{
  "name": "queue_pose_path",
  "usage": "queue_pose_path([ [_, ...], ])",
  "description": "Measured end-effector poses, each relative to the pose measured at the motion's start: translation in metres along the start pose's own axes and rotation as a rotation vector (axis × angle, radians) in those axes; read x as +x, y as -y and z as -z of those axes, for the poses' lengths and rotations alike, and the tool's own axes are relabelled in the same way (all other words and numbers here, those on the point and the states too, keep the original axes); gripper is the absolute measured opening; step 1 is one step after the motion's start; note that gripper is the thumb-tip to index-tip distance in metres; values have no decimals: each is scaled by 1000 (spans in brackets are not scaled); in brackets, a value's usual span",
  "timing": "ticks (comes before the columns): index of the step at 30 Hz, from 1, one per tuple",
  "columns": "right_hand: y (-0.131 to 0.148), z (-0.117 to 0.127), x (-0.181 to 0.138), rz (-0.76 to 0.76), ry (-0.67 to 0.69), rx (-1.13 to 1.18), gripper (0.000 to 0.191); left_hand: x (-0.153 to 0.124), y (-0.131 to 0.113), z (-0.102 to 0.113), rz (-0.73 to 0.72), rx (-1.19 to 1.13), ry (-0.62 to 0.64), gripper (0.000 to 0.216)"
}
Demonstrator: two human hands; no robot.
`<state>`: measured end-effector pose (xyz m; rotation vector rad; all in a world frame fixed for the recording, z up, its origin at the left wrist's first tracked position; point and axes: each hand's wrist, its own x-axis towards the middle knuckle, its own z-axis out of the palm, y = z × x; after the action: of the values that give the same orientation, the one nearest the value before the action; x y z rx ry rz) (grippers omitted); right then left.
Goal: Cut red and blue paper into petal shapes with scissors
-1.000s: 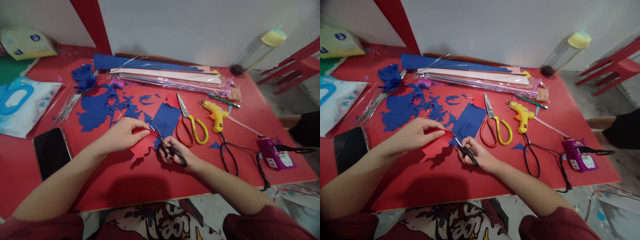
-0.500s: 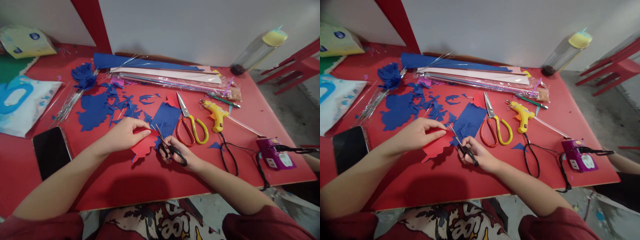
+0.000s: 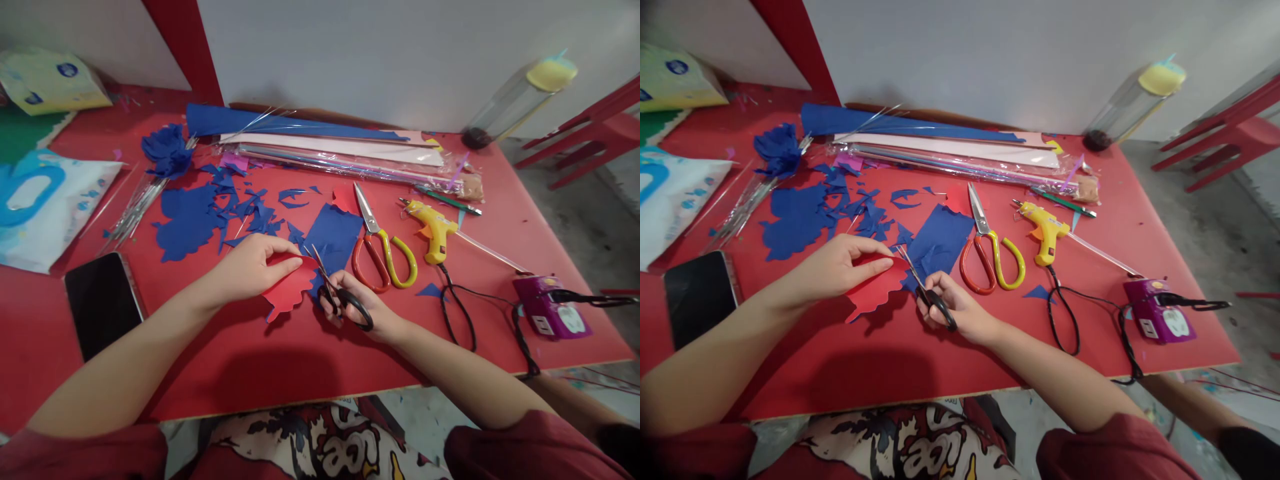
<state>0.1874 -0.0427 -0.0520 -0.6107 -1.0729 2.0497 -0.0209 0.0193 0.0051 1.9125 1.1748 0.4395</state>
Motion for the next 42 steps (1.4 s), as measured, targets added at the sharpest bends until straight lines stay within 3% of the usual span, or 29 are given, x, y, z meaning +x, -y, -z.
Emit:
queue_pose_path([
  [20,3,-1,1,-30,25,13,42,1,0,4,7,40,14,26],
  [42,2,0,1,-171,19,29,52,0,-2,19,-9,114,116,25],
])
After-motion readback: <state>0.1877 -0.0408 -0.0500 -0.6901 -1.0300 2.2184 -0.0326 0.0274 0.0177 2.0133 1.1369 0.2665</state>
